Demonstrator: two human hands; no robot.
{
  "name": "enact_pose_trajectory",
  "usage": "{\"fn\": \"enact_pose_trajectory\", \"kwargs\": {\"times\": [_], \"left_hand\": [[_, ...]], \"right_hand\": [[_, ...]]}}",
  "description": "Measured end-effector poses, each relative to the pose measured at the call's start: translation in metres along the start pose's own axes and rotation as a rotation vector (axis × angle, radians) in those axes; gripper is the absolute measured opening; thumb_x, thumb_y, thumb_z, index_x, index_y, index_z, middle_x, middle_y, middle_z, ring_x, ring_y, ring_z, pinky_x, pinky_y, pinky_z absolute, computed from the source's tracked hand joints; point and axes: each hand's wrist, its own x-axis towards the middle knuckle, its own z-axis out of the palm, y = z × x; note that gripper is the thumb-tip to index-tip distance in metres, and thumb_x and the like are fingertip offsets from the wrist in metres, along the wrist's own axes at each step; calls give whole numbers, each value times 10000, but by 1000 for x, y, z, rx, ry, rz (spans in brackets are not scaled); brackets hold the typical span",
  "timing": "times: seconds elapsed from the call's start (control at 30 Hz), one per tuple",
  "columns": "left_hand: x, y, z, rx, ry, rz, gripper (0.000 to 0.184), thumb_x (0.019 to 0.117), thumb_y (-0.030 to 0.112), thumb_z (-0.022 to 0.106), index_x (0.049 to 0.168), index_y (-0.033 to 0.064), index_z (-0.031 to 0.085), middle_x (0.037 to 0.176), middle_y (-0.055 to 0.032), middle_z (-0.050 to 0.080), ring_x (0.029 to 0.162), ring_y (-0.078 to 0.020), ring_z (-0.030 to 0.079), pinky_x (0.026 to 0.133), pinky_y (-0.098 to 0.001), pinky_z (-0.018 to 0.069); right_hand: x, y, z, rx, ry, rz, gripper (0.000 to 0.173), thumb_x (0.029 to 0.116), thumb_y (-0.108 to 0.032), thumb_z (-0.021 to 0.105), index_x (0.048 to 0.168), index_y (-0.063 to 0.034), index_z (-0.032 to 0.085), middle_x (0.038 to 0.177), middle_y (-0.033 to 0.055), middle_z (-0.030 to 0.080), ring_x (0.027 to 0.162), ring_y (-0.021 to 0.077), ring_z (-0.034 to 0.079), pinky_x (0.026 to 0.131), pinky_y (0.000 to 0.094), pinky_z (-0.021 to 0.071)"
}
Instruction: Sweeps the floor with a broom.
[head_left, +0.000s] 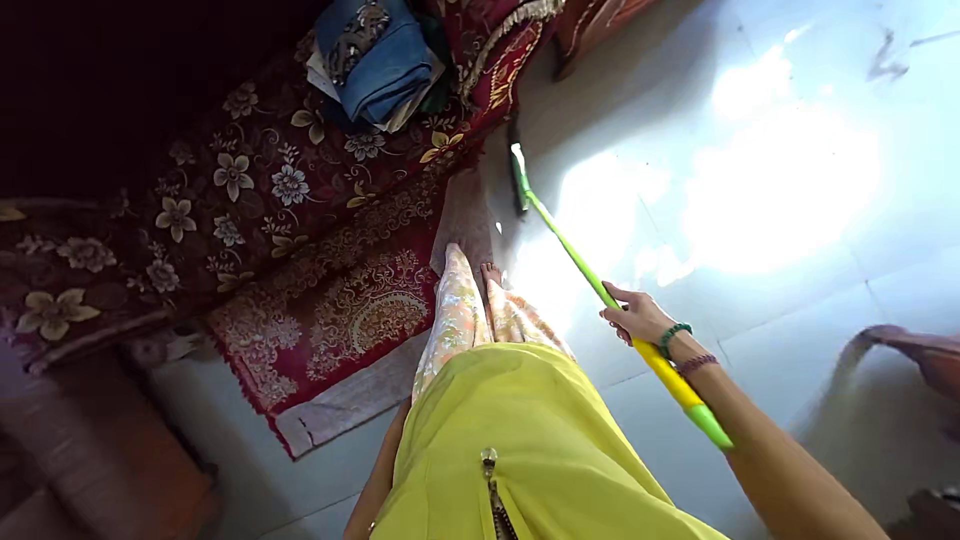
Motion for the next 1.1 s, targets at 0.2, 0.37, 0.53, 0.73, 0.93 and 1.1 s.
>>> {"fn": "enact_pose_trajectory", "kwargs": {"times": [0.2, 0.37, 0.53, 0.73, 0.93, 1.1], "left_hand": [[70, 213, -60, 405, -22, -377, 437, 1127, 243, 371, 1448, -18, 513, 1412, -251, 577, 1311, -352, 562, 1112, -530, 431], [146, 237, -160, 193, 202, -405, 479, 1131, 345, 314, 1525, 109, 448, 1404, -160, 616, 1217, -308, 637, 962, -519, 521], [169, 266, -203, 444, 163, -484, 465, 1135, 338, 327, 1498, 92, 479, 1395, -175, 614, 1198, -323, 639, 969, -519, 514], [212, 309, -146, 521, 69, -435, 475, 1128, 368, 350, 1501, 102, 476, 1405, -156, 613, 1237, -305, 624, 1008, -528, 499], [221, 336, -104, 596, -91, -380, 450, 1130, 372, 338, 1496, 159, 489, 1375, -85, 651, 1213, -251, 647, 989, -487, 511], [204, 304, -133, 695, 83, -425, 452, 1130, 339, 342, 1488, 106, 487, 1391, -150, 624, 1243, -306, 623, 1009, -527, 492]], "right_hand": [[13, -29, 51, -20, -184, 129, 645, 1022, -133, 620, 1609, -207, 362, 737, 92, 609, 469, 116, 516, 465, 275, 475], [61, 0, 62, -12, 165, 195, 600, 998, -174, 626, 1569, -176, 444, 858, 224, 674, 591, 297, 617, 597, 492, 548], [-41, 18, 101, 224, 194, 258, 726, 1001, -158, 613, 1641, -256, 284, 833, 167, 652, 505, 192, 575, 506, 380, 540], [-88, 39, 167, 325, -125, 293, 713, 990, -141, 619, 1631, -226, 317, 804, 124, 646, 486, 159, 549, 484, 336, 512], [-24, 84, 183, 186, 90, 422, 678, 983, -175, 626, 1609, -196, 367, 1021, 221, 686, 645, 249, 658, 641, 425, 582], [-109, 103, 206, 309, 204, 369, 738, 982, -128, 586, 1644, -226, 275, 1001, 212, 683, 572, 238, 618, 567, 429, 558]]}}
